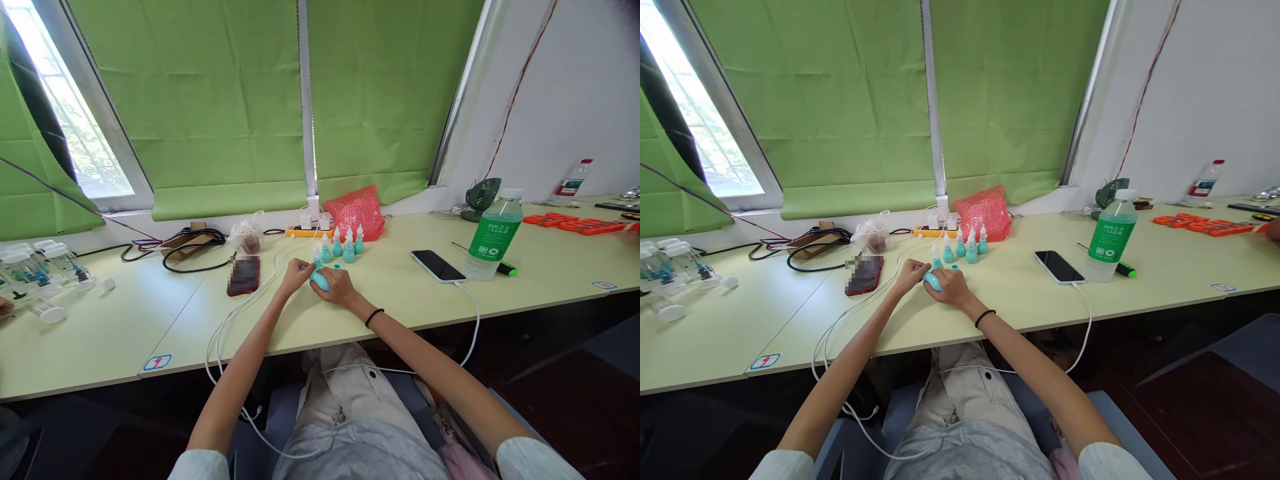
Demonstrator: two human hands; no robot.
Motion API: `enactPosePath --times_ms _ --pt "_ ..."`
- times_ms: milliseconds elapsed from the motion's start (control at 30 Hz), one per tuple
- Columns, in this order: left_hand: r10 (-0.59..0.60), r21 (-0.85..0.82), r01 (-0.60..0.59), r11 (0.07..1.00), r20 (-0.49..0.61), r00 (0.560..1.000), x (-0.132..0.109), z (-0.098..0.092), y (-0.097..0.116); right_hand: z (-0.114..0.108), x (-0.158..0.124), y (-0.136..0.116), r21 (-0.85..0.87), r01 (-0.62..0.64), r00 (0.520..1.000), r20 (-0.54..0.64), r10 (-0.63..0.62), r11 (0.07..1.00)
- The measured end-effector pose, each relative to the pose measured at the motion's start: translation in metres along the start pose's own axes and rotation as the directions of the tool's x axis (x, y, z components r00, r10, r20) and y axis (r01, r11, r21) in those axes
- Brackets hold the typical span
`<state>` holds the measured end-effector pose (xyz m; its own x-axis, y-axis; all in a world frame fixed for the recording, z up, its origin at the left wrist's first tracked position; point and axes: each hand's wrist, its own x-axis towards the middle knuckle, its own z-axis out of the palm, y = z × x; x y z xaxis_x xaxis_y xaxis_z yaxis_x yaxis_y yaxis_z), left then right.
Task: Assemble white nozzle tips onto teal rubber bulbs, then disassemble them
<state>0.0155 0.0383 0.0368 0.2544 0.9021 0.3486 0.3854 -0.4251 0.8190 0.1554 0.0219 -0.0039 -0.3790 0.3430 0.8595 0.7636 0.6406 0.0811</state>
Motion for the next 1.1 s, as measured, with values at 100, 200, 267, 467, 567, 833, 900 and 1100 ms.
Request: enactPosePath --times_ms 100,200,267,467,567,833,900,1100 --pt "-0.097 -0.077 0.101 0.992 0.053 0.994 0.003 0.0 -0.005 -0.001 0.002 -0.001 -0.02 0.014 1.0 -0.001 -0.014 1.0" --pt "-0.182 -0.159 0.198 0.967 0.109 0.977 0.005 -0.001 -0.007 -0.003 0.004 -0.004 -0.027 0.033 0.999 -0.002 -0.033 0.999" --pt "-0.227 -0.211 0.254 0.944 0.146 0.963 0.006 -0.001 -0.008 -0.004 0.004 -0.005 -0.029 0.048 0.999 -0.002 -0.048 0.998" --pt "-0.311 -0.334 0.369 0.867 0.216 0.926 0.007 0.0 -0.009 -0.005 0.005 -0.005 -0.024 0.092 0.996 0.0 -0.092 0.995" --pt "-0.335 -0.373 0.406 0.834 0.241 0.911 0.007 0.002 -0.01 -0.005 0.006 -0.005 -0.02 0.102 0.995 0.0 -0.102 0.995" --pt "-0.354 -0.407 0.433 0.804 0.257 0.899 0.005 0.003 -0.008 -0.005 0.006 -0.006 -0.002 0.105 0.994 -0.007 -0.105 0.994" --pt "-0.348 -0.395 0.42 0.817 0.243 0.906 0.004 0.005 -0.007 -0.004 0.006 -0.006 0.009 0.096 0.995 -0.009 -0.096 0.995" --pt "-0.294 -0.282 0.305 0.91 0.083 0.952 0.006 -0.013 -0.001 -0.004 0.004 -0.001 0.07 0.031 0.998 -0.058 -0.027 0.997"
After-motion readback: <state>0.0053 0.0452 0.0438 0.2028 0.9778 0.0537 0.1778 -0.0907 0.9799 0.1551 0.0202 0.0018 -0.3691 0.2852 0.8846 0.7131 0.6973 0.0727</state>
